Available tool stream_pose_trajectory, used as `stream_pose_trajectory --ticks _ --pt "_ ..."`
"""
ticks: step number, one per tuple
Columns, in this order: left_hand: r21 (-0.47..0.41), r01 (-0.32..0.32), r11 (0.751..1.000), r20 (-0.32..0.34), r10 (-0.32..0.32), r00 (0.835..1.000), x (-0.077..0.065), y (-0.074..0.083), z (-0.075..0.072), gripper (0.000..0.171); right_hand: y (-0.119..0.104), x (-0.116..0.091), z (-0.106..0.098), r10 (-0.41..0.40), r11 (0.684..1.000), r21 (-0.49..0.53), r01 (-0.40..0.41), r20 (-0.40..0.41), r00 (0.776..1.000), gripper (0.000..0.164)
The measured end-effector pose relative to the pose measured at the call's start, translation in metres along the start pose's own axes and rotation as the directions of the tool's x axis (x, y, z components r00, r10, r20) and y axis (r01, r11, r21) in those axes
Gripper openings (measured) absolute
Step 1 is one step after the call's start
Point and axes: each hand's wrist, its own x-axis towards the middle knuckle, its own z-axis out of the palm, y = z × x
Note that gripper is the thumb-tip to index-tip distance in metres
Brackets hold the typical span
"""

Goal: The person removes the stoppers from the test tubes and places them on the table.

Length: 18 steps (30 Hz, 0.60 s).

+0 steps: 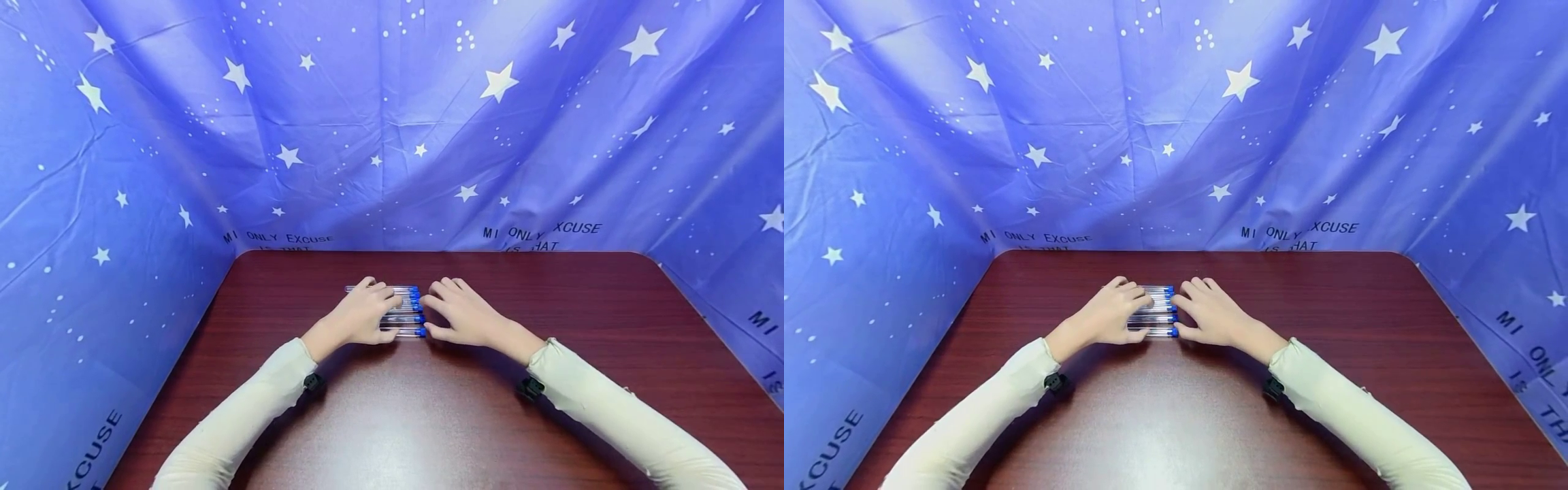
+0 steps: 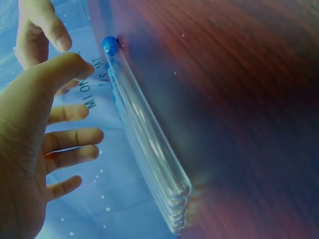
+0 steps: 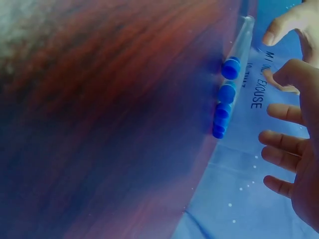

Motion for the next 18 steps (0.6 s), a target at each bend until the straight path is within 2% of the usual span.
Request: stream_pose_trajectory --ticks 10,18 --pt "0.003 -0.013 1.0 0.082 0.012 0.997 0.001 0.006 0.004 0.04 -0.007 -0.001 0.004 -0.033 0.999 -0.006 0.033 0.053 0.998 0.027" --pt "-0.015 0.022 1.0 0.16 -0.02 0.987 0.001 0.012 0.006 0.033 -0.012 -0.001 0.008 -0.051 0.997 -0.045 0.055 0.083 0.995 0.022"
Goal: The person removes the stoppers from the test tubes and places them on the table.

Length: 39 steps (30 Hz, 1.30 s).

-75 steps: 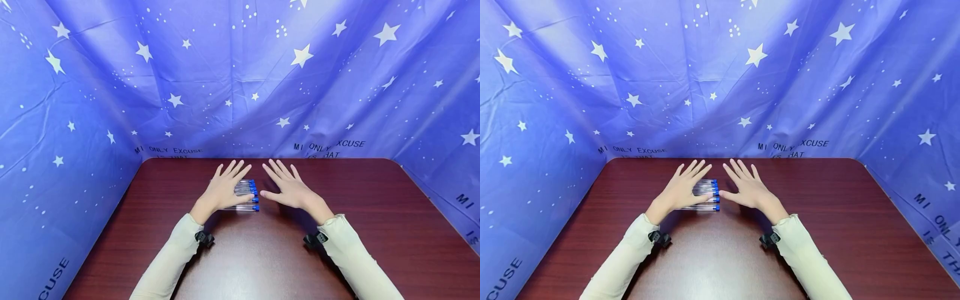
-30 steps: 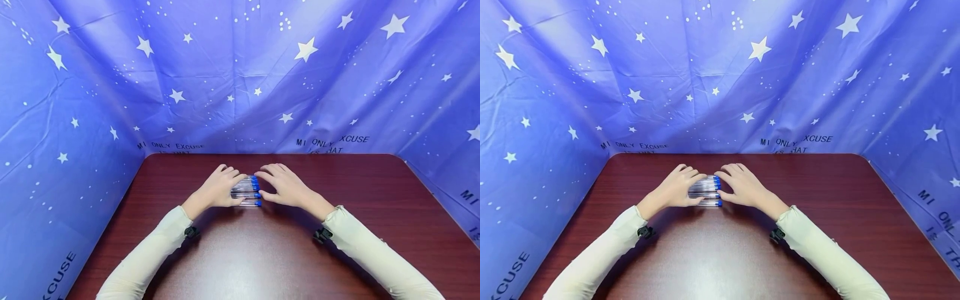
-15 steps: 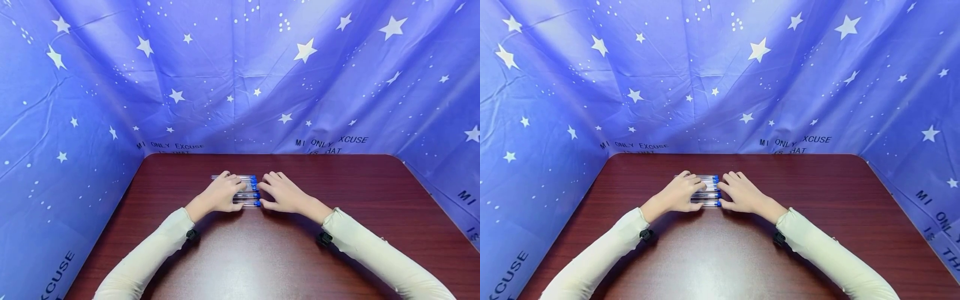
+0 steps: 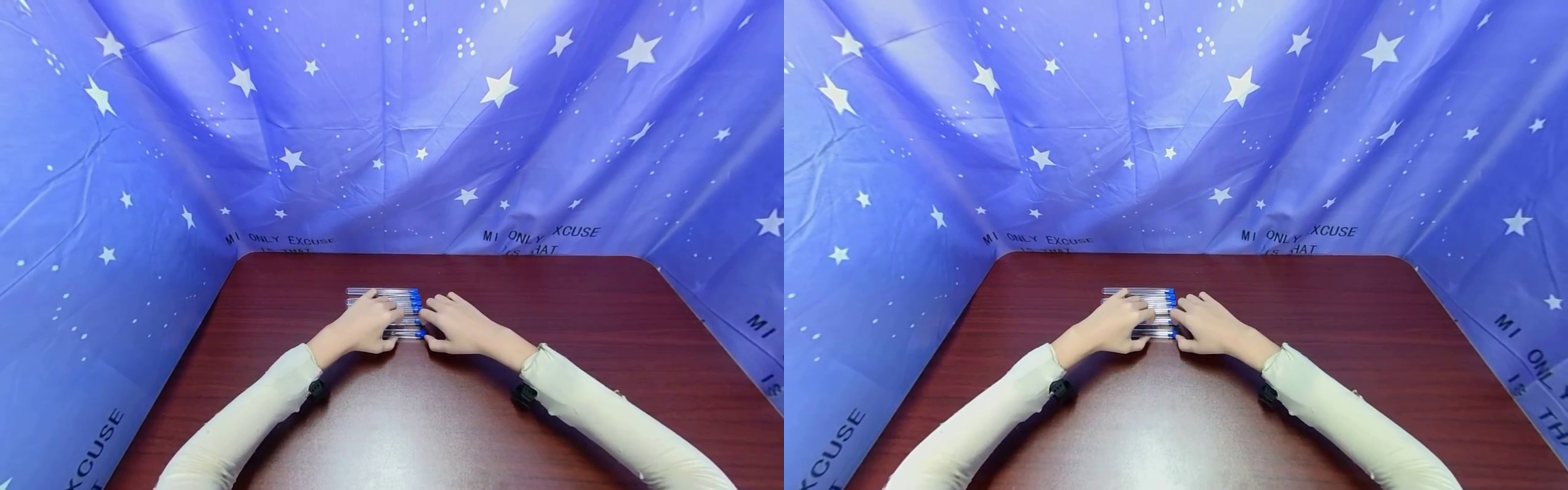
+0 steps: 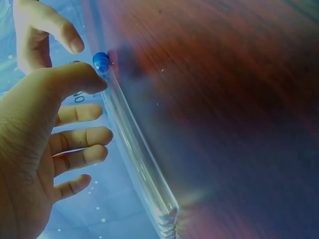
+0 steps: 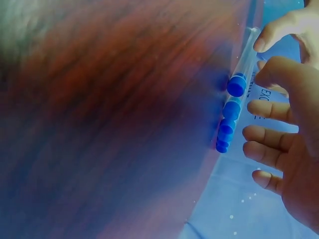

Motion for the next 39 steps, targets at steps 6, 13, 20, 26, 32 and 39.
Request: stream_pose_trajectory --ticks 6,13,20,26,32,39 --pt "-0.003 0.017 1.0 0.019 -0.016 1.0 0.0 0.002 -0.001 0.026 -0.002 0.001 0.005 -0.003 1.0 -0.004 0.003 0.0 1.0 0.023" --pt "-0.014 0.025 1.0 0.041 -0.025 0.999 0.001 0.004 0.002 0.023 -0.006 0.002 0.005 0.018 1.0 0.013 -0.018 0.033 0.999 0.022" --pt "-0.01 0.029 1.0 0.048 -0.028 0.998 0.002 0.007 0.007 0.024 -0.008 0.003 0.006 0.01 1.0 -0.004 -0.01 0.004 1.0 0.021" --pt "0.005 0.037 0.999 0.073 -0.037 0.997 0.002 0.009 0.01 0.024 -0.009 0.004 0.011 -0.025 0.995 -0.1 0.023 -0.018 1.0 0.022" --pt "-0.011 0.033 0.999 0.082 -0.032 0.996 0.002 0.011 0.011 0.023 -0.01 0.004 0.013 -0.029 0.992 -0.126 0.029 -0.001 1.0 0.022" --pt "-0.04 0.045 0.998 0.102 -0.041 0.994 0.002 0.011 0.01 0.021 -0.011 0.006 0.012 -0.028 0.993 -0.112 0.028 0.002 1.0 0.02"
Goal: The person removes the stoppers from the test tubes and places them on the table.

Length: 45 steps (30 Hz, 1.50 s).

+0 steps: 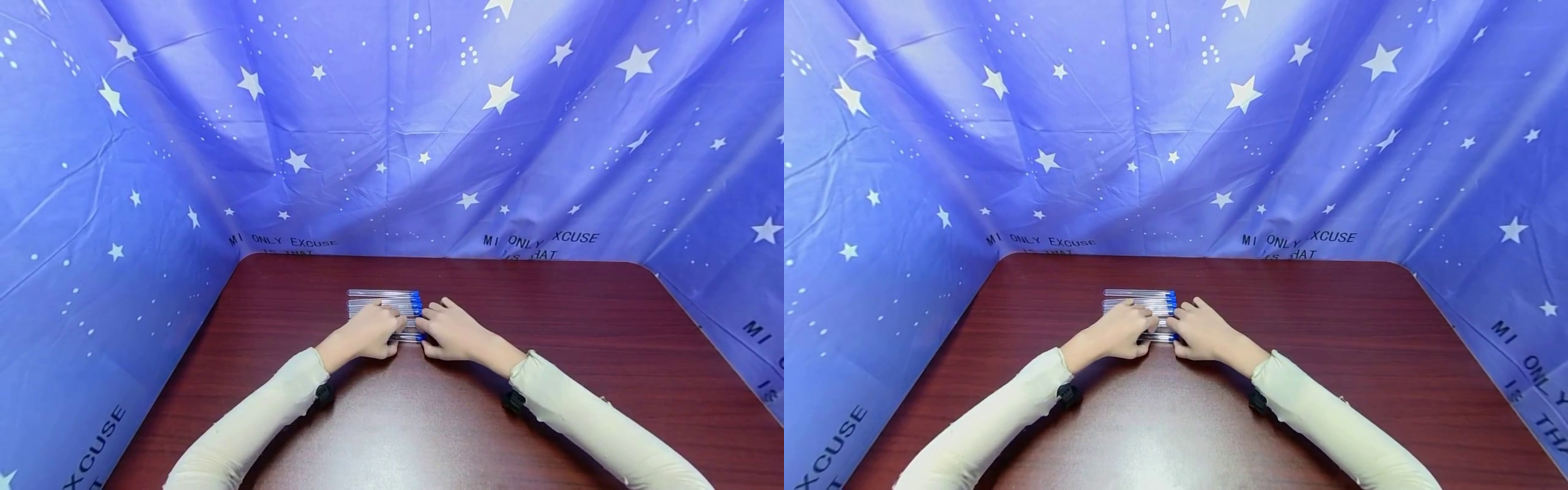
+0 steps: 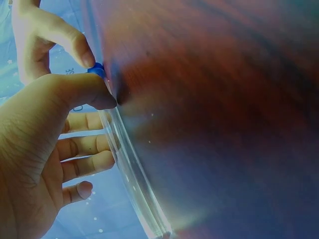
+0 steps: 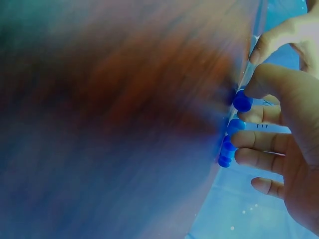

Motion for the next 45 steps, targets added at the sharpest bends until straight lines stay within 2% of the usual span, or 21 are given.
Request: stream_pose_trajectory --ticks 10,16,19,25,35,39,45 --pt "-0.004 -0.003 1.0 -0.028 0.003 1.0 -0.001 -0.002 -0.004 0.02 0.0 0.003 -0.005 0.002 1.0 0.015 -0.002 -0.019 1.0 0.02" --pt "-0.044 0.031 0.999 -0.054 -0.033 0.998 0.0 -0.008 -0.019 0.02 0.008 0.006 -0.017 0.051 0.996 0.068 -0.049 -0.03 0.998 0.02" --pt "-0.051 0.045 0.998 -0.1 -0.05 0.994 0.003 -0.012 -0.029 0.02 0.014 0.008 -0.027 0.072 0.994 0.082 -0.068 -0.051 0.996 0.02" --pt "-0.056 0.06 0.997 -0.218 -0.071 0.973 0.006 -0.02 -0.05 0.023 0.024 0.012 -0.047 0.126 0.985 0.129 -0.114 -0.083 0.989 0.018" --pt "-0.098 0.093 0.991 -0.293 -0.118 0.949 0.012 -0.025 -0.081 0.017 0.035 0.016 -0.08 0.241 0.942 0.26 -0.213 -0.08 0.967 0.015" --pt "-0.125 0.093 0.988 -0.328 -0.13 0.936 0.014 -0.026 -0.087 0.015 0.036 0.016 -0.089 0.278 0.925 0.287 -0.25 -0.063 0.958 0.013" --pt "-0.146 0.091 0.985 -0.381 -0.141 0.914 0.015 -0.026 -0.089 0.014 0.037 0.014 -0.094 0.303 0.915 0.301 -0.27 -0.068 0.95 0.013"
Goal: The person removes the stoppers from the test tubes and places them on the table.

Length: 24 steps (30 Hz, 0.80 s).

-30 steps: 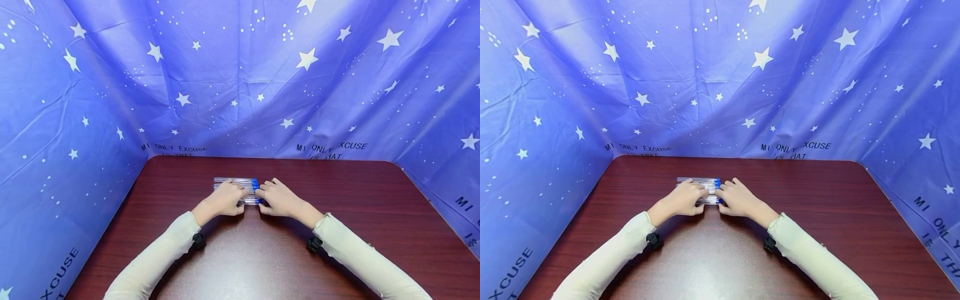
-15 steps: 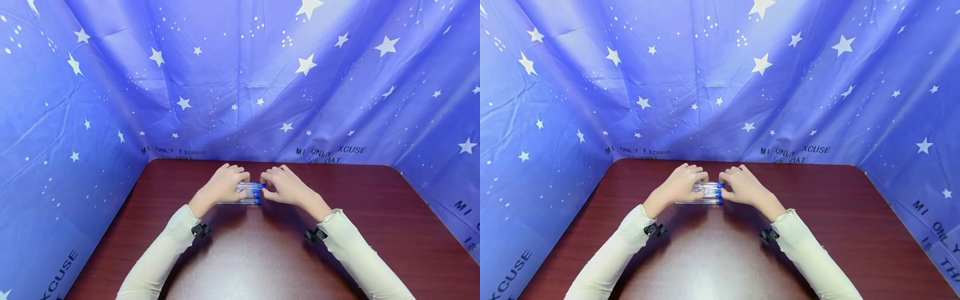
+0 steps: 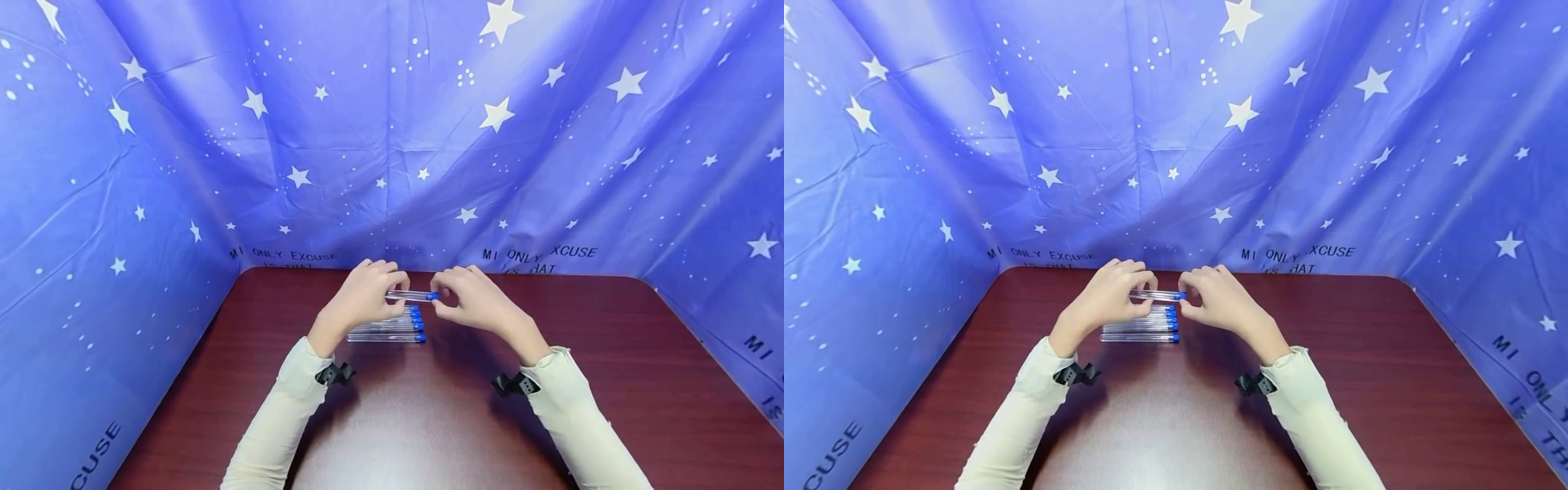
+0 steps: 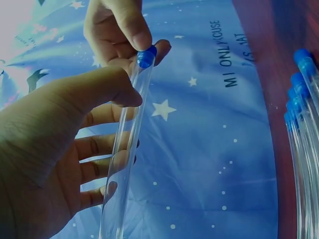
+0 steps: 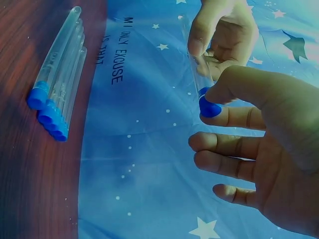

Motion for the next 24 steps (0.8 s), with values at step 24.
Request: stream_pose_trajectory --ticks 24 --pt "0.041 -0.085 0.995 -0.107 0.089 0.99 -0.001 -0.004 0.028 0.016 0.009 -0.006 0.012 -0.016 0.997 -0.077 0.015 -0.014 1.0 0.012"
